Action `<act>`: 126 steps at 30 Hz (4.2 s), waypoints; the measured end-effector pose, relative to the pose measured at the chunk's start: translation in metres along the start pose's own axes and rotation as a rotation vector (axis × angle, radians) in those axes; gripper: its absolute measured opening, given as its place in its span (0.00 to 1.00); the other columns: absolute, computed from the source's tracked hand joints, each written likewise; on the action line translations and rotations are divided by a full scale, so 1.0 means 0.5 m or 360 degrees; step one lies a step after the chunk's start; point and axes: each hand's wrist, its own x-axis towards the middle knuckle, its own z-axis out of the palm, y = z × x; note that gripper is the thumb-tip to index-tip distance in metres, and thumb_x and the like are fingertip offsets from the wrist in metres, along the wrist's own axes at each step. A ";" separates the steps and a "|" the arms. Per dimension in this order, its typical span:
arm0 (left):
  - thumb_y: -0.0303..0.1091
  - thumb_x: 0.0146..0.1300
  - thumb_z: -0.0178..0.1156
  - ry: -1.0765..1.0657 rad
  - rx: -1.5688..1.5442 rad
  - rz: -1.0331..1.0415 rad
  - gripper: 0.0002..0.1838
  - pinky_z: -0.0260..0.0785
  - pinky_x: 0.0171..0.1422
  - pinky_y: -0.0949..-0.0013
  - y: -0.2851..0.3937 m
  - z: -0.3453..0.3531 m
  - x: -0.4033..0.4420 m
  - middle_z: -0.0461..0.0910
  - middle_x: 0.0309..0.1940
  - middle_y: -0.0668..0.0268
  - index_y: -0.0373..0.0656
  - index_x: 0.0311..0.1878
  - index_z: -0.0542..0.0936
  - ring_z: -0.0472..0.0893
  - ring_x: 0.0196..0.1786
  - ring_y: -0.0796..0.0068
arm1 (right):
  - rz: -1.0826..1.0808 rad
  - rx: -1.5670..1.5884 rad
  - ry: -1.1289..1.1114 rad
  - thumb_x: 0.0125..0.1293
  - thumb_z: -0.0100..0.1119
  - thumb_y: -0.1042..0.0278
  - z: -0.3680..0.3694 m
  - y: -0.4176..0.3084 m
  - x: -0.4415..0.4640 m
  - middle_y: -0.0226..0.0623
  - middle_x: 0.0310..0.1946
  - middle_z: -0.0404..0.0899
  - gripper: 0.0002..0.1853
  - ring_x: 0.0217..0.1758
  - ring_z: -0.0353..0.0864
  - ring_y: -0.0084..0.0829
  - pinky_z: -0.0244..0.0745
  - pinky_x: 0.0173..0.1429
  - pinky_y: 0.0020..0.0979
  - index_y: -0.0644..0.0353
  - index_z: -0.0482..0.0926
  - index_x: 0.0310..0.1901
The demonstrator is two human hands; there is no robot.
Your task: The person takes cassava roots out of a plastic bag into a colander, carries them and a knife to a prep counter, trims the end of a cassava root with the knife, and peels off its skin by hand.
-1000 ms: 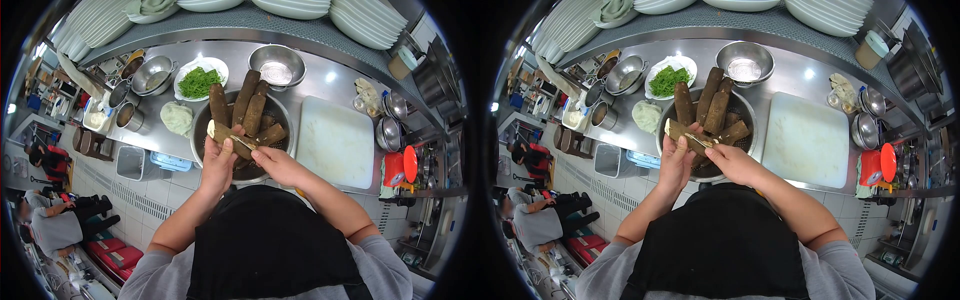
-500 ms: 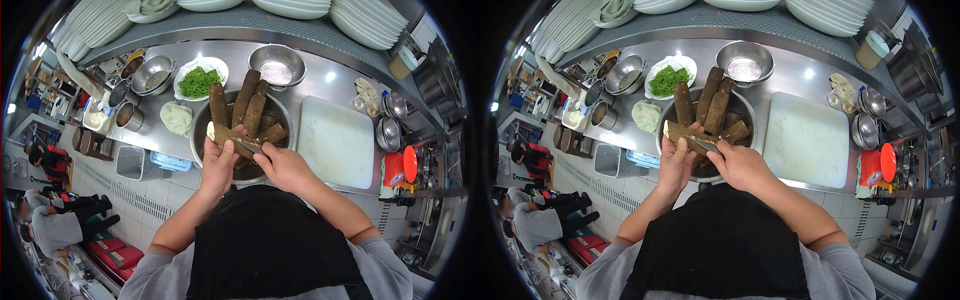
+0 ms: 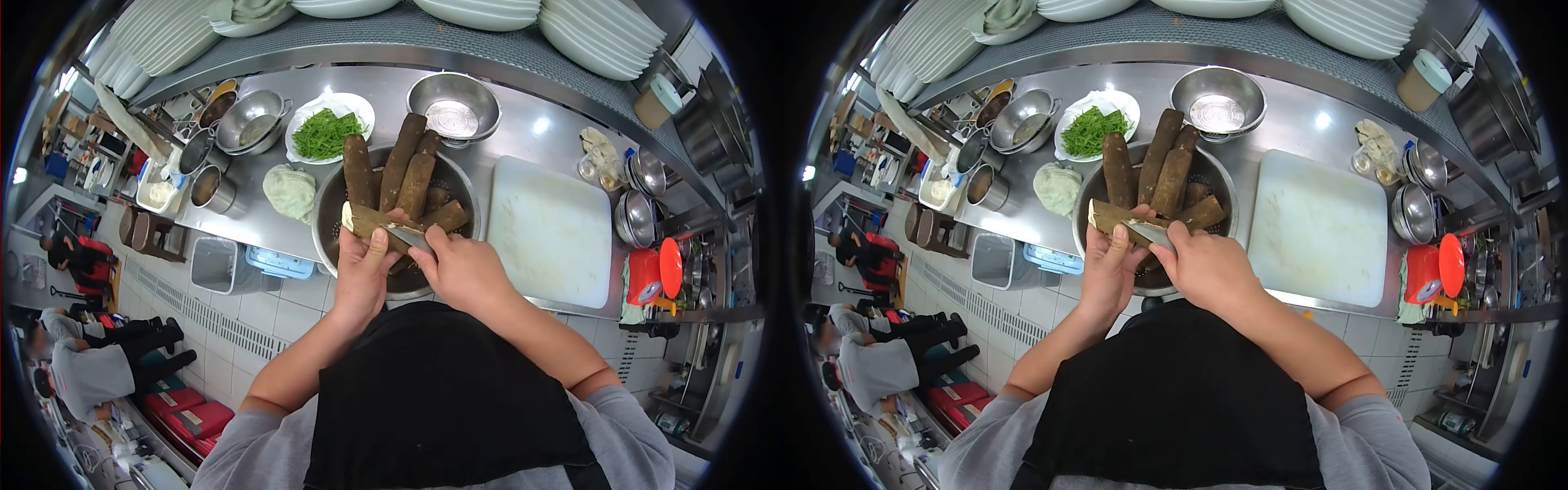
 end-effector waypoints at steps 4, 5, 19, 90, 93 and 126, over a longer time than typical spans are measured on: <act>0.36 0.80 0.55 0.0015 0.0047 0.0057 0.21 0.71 0.74 0.49 -0.007 -0.005 0.003 0.70 0.70 0.51 0.46 0.68 0.60 0.73 0.72 0.58 | 0.0140 0.0232 -0.0180 0.80 0.48 0.48 -0.003 -0.006 0.006 0.53 0.29 0.84 0.22 0.32 0.85 0.56 0.80 0.35 0.52 0.63 0.75 0.44; 0.36 0.80 0.55 0.0015 0.0045 0.0057 0.21 0.71 0.74 0.49 -0.006 -0.005 0.003 0.70 0.70 0.51 0.46 0.68 0.60 0.73 0.72 0.58 | 0.0139 0.0231 -0.0181 0.80 0.48 0.48 -0.003 -0.006 0.008 0.53 0.29 0.84 0.22 0.32 0.85 0.56 0.80 0.35 0.52 0.63 0.75 0.44; 0.37 0.79 0.56 0.0015 0.0104 -0.0012 0.22 0.74 0.71 0.51 -0.019 -0.031 0.000 0.74 0.67 0.52 0.46 0.68 0.61 0.75 0.70 0.59 | 0.0245 0.0384 -0.0391 0.81 0.44 0.44 0.001 0.009 0.006 0.55 0.35 0.86 0.26 0.42 0.85 0.59 0.79 0.47 0.54 0.63 0.78 0.49; 0.32 0.79 0.54 0.0079 0.0166 -0.0167 0.23 0.81 0.62 0.61 -0.010 -0.030 0.012 0.78 0.65 0.55 0.43 0.71 0.60 0.81 0.64 0.64 | 0.0262 0.0991 -0.0508 0.82 0.40 0.44 0.064 0.064 0.008 0.54 0.59 0.82 0.30 0.63 0.81 0.53 0.74 0.67 0.43 0.43 0.60 0.80; 0.33 0.80 0.54 0.0036 0.0162 -0.0289 0.22 0.81 0.60 0.61 -0.014 -0.042 0.015 0.78 0.65 0.55 0.43 0.71 0.61 0.81 0.63 0.64 | 0.0215 0.1273 -0.0511 0.83 0.42 0.45 0.092 0.089 0.012 0.51 0.66 0.78 0.29 0.69 0.78 0.45 0.69 0.73 0.37 0.44 0.63 0.79; 0.40 0.79 0.56 -0.0024 0.0149 -0.0497 0.19 0.79 0.65 0.50 -0.010 -0.053 0.035 0.80 0.62 0.54 0.45 0.67 0.68 0.81 0.64 0.60 | 0.0760 0.1921 -0.0910 0.84 0.41 0.45 0.039 0.087 -0.004 0.17 0.21 0.53 0.30 0.19 0.48 0.15 0.49 0.22 0.22 0.42 0.57 0.82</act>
